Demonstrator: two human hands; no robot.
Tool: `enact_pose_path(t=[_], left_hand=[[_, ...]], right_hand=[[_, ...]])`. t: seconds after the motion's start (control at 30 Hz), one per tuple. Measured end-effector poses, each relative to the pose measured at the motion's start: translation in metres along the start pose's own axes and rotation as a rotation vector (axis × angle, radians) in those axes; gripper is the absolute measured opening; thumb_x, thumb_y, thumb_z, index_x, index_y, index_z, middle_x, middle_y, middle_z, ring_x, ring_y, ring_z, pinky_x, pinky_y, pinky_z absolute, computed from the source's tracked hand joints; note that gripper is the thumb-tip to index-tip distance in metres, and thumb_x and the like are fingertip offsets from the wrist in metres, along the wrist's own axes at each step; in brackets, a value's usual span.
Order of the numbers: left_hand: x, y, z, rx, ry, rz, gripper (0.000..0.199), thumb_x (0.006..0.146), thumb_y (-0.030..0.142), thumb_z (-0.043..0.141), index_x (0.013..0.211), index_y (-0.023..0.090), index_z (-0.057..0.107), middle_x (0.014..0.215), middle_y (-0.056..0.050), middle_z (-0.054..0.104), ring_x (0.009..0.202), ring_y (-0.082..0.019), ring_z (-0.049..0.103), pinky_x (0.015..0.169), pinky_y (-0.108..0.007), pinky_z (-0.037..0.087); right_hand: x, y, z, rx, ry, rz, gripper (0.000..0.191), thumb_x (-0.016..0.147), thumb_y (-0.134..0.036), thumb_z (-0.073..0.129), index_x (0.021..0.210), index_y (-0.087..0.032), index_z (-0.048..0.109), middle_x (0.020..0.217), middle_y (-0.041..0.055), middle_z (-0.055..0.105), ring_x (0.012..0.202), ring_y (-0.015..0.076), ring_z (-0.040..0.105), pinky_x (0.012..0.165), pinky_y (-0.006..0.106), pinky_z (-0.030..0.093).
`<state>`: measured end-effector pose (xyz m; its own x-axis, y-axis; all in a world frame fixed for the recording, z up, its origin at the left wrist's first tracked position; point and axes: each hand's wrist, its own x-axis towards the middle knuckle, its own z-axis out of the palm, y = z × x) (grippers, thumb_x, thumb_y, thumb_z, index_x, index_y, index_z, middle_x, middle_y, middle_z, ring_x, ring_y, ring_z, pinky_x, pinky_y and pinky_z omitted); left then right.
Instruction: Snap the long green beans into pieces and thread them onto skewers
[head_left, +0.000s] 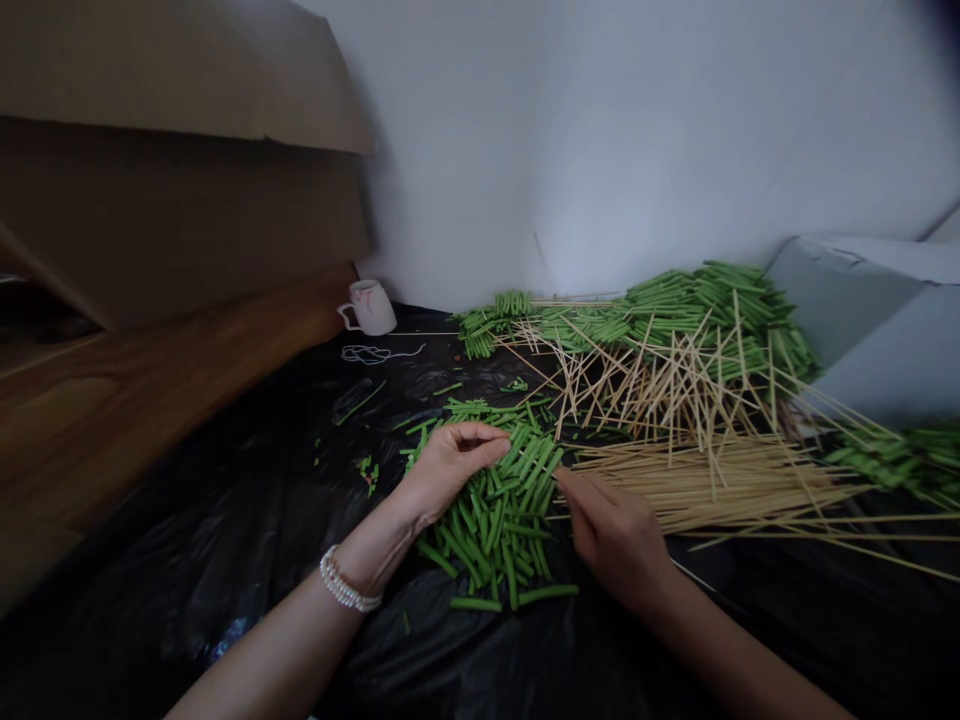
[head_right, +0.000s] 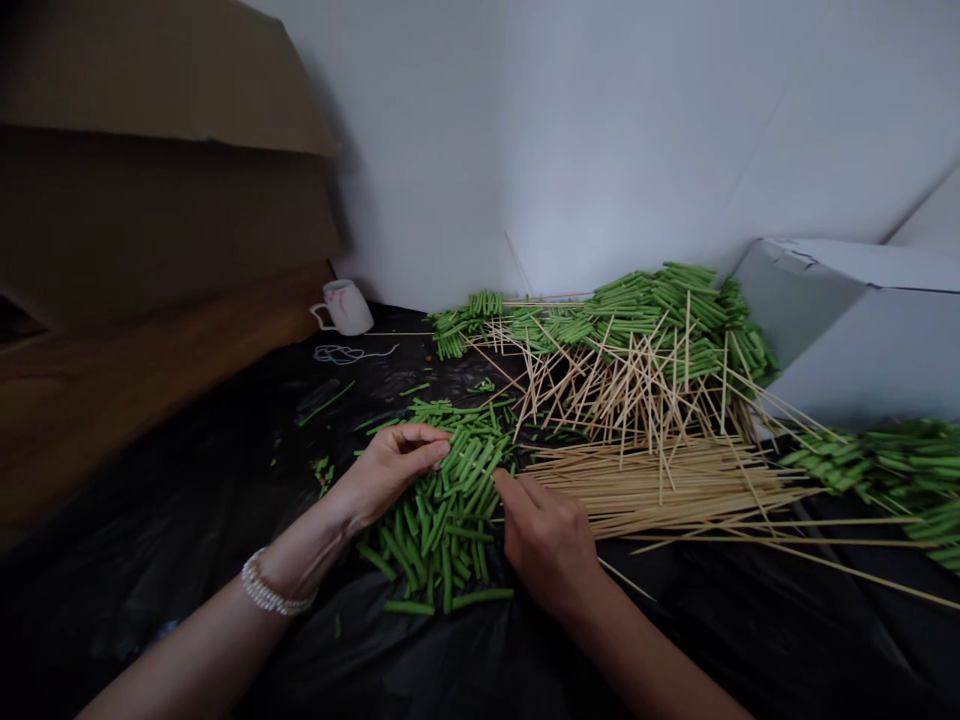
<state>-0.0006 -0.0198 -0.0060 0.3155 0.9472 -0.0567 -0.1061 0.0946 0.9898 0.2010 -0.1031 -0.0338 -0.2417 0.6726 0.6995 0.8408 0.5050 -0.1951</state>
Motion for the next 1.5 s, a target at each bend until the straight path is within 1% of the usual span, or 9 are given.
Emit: enact_pose_path(t=[0.17,0.33,0.43,0.73,0.93,1.13,1.23,1.37,1.5], left_hand=[[-0.003,0.005,0.001,0.187,-0.090,0.072,0.028,0.071,0.039,0.079,0.083,0.016,0.070,0.073,0.000,0.067,0.066,-0.012,0.057,0.068,-0.026,0.044],[-0.012,0.007,0.004,0.826,-0.290,0.314,0.025,0.075,0.042,0.075,0.084,0.019,0.069,0.080,-0.002,0.065,0.077,-0.018,0.057,0.070,-0.029,0.042],[-0.015,0.008,0.003,1.031,-0.392,0.397,0.024,0.076,0.043,0.074,0.079,0.020,0.070,0.081,-0.002,0.063,0.084,-0.020,0.056,0.075,-0.031,0.041],[-0.014,0.009,0.002,1.116,-0.465,0.473,0.025,0.093,0.037,0.056,0.082,0.018,0.069,0.082,-0.004,0.062,0.084,-0.018,0.056,0.080,-0.032,0.041],[-0.015,0.013,0.003,1.116,-0.501,0.492,0.028,0.085,0.046,0.064,0.079,0.018,0.069,0.080,-0.003,0.061,0.086,-0.020,0.055,0.078,-0.031,0.041],[-0.015,0.008,0.007,0.935,-0.317,0.487,0.026,0.094,0.039,0.054,0.099,0.019,0.069,0.090,-0.005,0.066,0.089,-0.019,0.060,0.081,-0.030,0.044],[-0.017,0.004,0.012,0.969,-0.378,0.488,0.031,0.093,0.038,0.054,0.115,0.018,0.065,0.104,-0.008,0.066,0.100,-0.021,0.058,0.088,-0.033,0.044],[-0.022,-0.002,0.020,1.140,-0.445,0.547,0.027,0.090,0.039,0.059,0.106,0.020,0.069,0.105,-0.007,0.065,0.105,-0.025,0.054,0.095,-0.041,0.039],[-0.024,-0.008,0.026,1.262,-0.329,0.542,0.025,0.084,0.039,0.066,0.102,0.021,0.069,0.103,-0.008,0.063,0.104,-0.028,0.051,0.092,-0.045,0.039]], right_hand=[[0.003,0.006,-0.004,-0.049,0.033,-0.010,0.028,0.093,-0.010,0.045,0.109,-0.013,0.068,0.085,0.0085,0.074,0.073,0.0165,0.069,0.069,0.026,0.053],[0.004,0.014,-0.006,-0.080,0.081,0.028,0.028,0.094,-0.013,0.048,0.114,-0.013,0.067,0.087,0.0091,0.074,0.077,0.0180,0.071,0.073,0.027,0.054],[0.004,0.013,-0.006,-0.079,0.067,0.027,0.029,0.095,-0.013,0.046,0.113,-0.012,0.068,0.085,0.0095,0.074,0.076,0.0183,0.071,0.072,0.028,0.054],[0.005,0.008,-0.006,-0.089,0.065,0.011,0.028,0.095,-0.013,0.045,0.109,-0.012,0.070,0.082,0.0087,0.074,0.071,0.0173,0.070,0.066,0.027,0.053],[0.004,0.009,-0.005,-0.097,0.072,0.007,0.028,0.094,-0.012,0.046,0.110,-0.013,0.069,0.084,0.0084,0.074,0.073,0.0171,0.070,0.067,0.026,0.052],[0.005,0.010,-0.006,-0.095,0.088,0.002,0.028,0.093,-0.010,0.047,0.111,-0.012,0.068,0.085,0.0082,0.074,0.073,0.0171,0.070,0.069,0.027,0.051],[0.006,0.010,-0.007,-0.097,0.087,0.006,0.027,0.094,-0.012,0.048,0.111,-0.012,0.068,0.085,0.0079,0.074,0.070,0.0164,0.070,0.066,0.026,0.051],[0.007,0.010,-0.008,-0.111,0.086,0.003,0.026,0.094,-0.013,0.047,0.111,-0.013,0.067,0.083,0.0070,0.074,0.068,0.0158,0.069,0.062,0.026,0.049],[0.008,0.009,-0.008,-0.105,0.090,-0.011,0.024,0.094,-0.011,0.048,0.108,-0.011,0.068,0.084,0.0080,0.074,0.069,0.0168,0.069,0.062,0.027,0.048]])
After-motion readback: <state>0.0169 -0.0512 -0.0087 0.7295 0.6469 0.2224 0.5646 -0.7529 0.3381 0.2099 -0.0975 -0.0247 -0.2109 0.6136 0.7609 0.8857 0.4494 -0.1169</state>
